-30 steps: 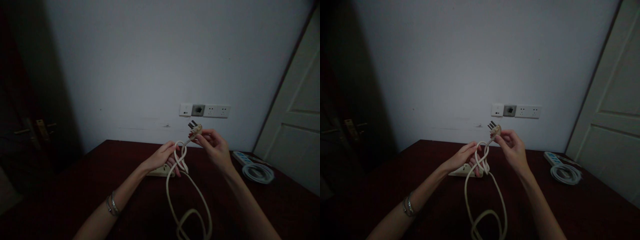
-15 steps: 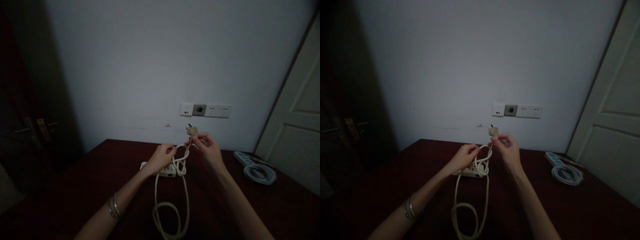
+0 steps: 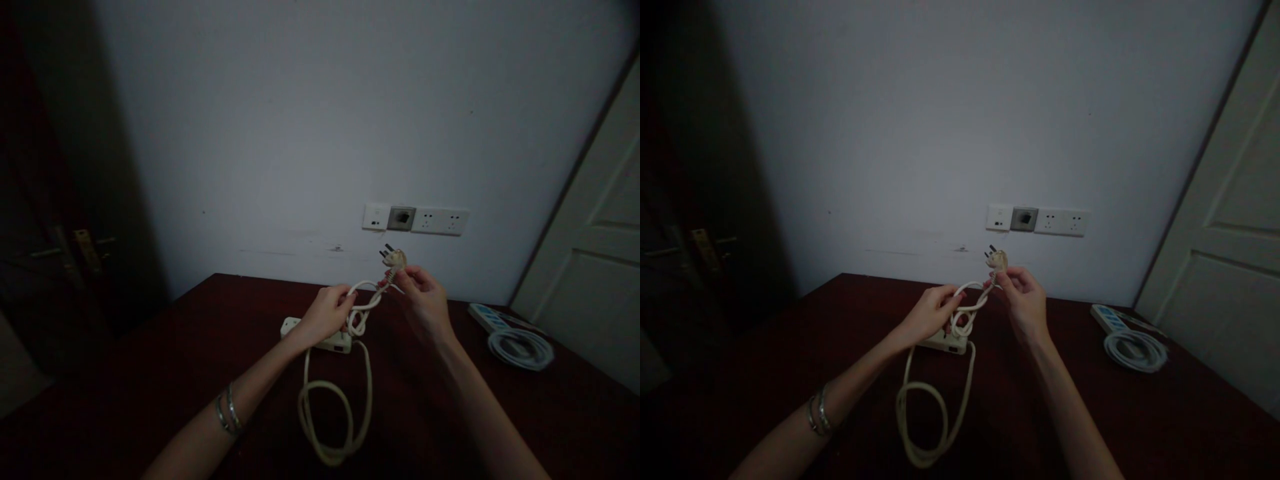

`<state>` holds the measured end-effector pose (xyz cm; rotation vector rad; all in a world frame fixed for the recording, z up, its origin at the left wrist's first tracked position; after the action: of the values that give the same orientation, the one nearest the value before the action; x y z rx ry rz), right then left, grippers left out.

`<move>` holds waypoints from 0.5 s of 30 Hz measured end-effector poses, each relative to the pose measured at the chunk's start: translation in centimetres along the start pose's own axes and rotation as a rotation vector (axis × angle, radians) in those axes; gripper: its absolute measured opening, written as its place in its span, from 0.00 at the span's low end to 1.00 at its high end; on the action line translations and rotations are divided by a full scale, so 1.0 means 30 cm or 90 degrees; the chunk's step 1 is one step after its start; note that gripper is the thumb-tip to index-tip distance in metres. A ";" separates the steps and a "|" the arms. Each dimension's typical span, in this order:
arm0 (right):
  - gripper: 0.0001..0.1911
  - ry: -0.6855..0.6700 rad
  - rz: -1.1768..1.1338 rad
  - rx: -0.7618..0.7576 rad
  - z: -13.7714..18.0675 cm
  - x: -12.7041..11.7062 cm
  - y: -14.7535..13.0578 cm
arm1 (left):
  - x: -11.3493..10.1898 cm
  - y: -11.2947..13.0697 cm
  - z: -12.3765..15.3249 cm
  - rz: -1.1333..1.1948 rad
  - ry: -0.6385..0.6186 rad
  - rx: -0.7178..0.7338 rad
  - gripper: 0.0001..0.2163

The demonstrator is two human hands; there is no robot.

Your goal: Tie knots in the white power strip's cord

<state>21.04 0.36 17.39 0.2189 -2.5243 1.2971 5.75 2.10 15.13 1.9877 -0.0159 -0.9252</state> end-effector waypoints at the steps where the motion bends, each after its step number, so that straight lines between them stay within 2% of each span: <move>1: 0.14 -0.015 0.011 0.002 -0.001 0.005 -0.002 | -0.012 0.009 0.002 -0.016 0.030 0.009 0.16; 4: 0.14 -0.058 0.069 0.011 -0.003 0.018 -0.007 | -0.039 0.030 0.011 -0.062 0.094 0.041 0.15; 7: 0.13 -0.105 0.154 0.013 -0.004 0.025 -0.013 | -0.047 0.038 0.016 -0.076 0.120 0.067 0.14; 12: 0.12 -0.136 0.309 -0.061 -0.008 0.022 -0.067 | -0.054 0.051 0.023 -0.068 0.124 0.085 0.15; 15: 0.13 -0.160 0.290 -0.041 -0.006 0.030 -0.069 | -0.049 0.060 0.025 -0.066 0.102 0.085 0.15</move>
<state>20.78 -0.69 19.38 -0.2384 -2.9422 1.4141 4.84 1.00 17.12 2.1995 0.1196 -0.8452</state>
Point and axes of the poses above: each hand's wrist, its own z-axis away from the middle knuckle, its own x-axis out of the palm, y = z × x, the point moved 9 cm from there along -z, towards the middle knuckle, and after that the axes turned 8 degrees about -y, right-handed, at the moved point
